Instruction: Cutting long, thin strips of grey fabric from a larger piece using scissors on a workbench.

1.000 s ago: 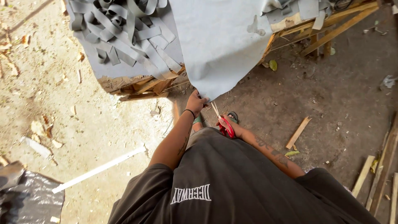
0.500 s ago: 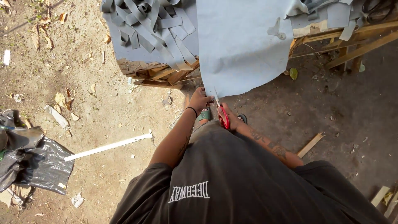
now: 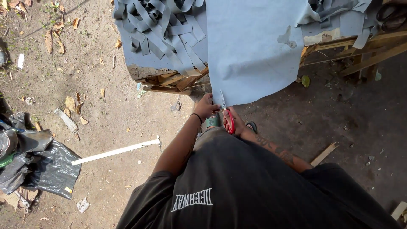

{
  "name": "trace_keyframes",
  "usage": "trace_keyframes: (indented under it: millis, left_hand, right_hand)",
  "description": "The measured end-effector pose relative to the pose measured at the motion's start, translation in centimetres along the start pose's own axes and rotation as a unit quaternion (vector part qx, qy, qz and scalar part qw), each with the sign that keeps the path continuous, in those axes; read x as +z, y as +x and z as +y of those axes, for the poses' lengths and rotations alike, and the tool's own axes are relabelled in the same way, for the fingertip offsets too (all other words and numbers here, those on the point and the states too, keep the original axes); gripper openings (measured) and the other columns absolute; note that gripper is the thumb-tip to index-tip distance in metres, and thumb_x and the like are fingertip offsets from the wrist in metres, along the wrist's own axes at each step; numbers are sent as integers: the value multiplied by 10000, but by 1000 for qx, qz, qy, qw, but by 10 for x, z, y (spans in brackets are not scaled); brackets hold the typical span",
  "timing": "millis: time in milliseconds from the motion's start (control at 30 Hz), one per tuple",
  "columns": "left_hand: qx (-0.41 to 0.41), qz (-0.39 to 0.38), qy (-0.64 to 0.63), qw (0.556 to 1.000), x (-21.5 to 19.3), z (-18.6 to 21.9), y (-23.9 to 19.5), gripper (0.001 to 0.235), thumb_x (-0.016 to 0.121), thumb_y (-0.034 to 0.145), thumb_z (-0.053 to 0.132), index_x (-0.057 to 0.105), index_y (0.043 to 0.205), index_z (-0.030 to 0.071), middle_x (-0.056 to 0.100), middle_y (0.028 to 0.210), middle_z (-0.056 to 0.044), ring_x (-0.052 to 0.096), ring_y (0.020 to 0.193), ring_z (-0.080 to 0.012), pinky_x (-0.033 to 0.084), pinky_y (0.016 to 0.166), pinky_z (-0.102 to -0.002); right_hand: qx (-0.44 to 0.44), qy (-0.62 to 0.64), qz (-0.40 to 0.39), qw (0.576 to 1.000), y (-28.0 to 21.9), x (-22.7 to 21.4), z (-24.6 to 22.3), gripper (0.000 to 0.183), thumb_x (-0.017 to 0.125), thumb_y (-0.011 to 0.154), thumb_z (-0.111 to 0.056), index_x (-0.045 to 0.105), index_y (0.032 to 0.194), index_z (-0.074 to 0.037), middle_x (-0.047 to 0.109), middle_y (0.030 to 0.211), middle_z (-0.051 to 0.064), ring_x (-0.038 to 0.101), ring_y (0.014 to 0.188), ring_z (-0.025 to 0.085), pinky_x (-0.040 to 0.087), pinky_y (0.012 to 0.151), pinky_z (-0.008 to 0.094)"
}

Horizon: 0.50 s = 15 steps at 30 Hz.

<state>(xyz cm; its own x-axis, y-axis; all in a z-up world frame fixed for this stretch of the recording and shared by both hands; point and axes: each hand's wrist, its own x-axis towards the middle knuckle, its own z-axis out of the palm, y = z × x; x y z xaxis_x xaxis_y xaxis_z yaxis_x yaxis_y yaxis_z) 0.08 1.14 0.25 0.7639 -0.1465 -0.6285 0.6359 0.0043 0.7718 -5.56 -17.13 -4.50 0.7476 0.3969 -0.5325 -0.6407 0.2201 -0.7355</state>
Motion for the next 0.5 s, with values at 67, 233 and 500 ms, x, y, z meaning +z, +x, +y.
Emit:
trace_keyframes:
  millis: [67, 233, 500]
  left_hand:
    - [-11, 15, -9, 1000, 1, 5, -1, 503, 744, 888, 47, 479, 1310, -19, 690, 960, -195, 731, 772, -250, 577, 594, -274]
    - [-56, 69, -94, 992, 5, -36, 28, 365, 770, 930, 246, 589, 1143, 11, 682, 960, -165, 719, 777, -267, 610, 591, -327]
    - [-112, 82, -220, 966, 13, -52, 52, 379, 704, 955, 241, 573, 1245, 34, 639, 1143, -217, 700, 958, -398, 637, 774, -510]
  right_hand:
    - [29, 33, 8, 999, 14, -9, 17, 388, 531, 1066, -486, 465, 1263, -158, 580, 719, 119, 624, 471, 226, 538, 362, 295]
    - [69, 50, 30, 996, -9, 16, -21, 464, 578, 1026, -559, 503, 1261, -166, 601, 722, 134, 647, 491, 252, 560, 358, 344]
    - [75, 40, 46, 995, -2, 17, -25, 489, 566, 1032, -558, 496, 1267, -134, 631, 736, 161, 670, 517, 254, 602, 391, 372]
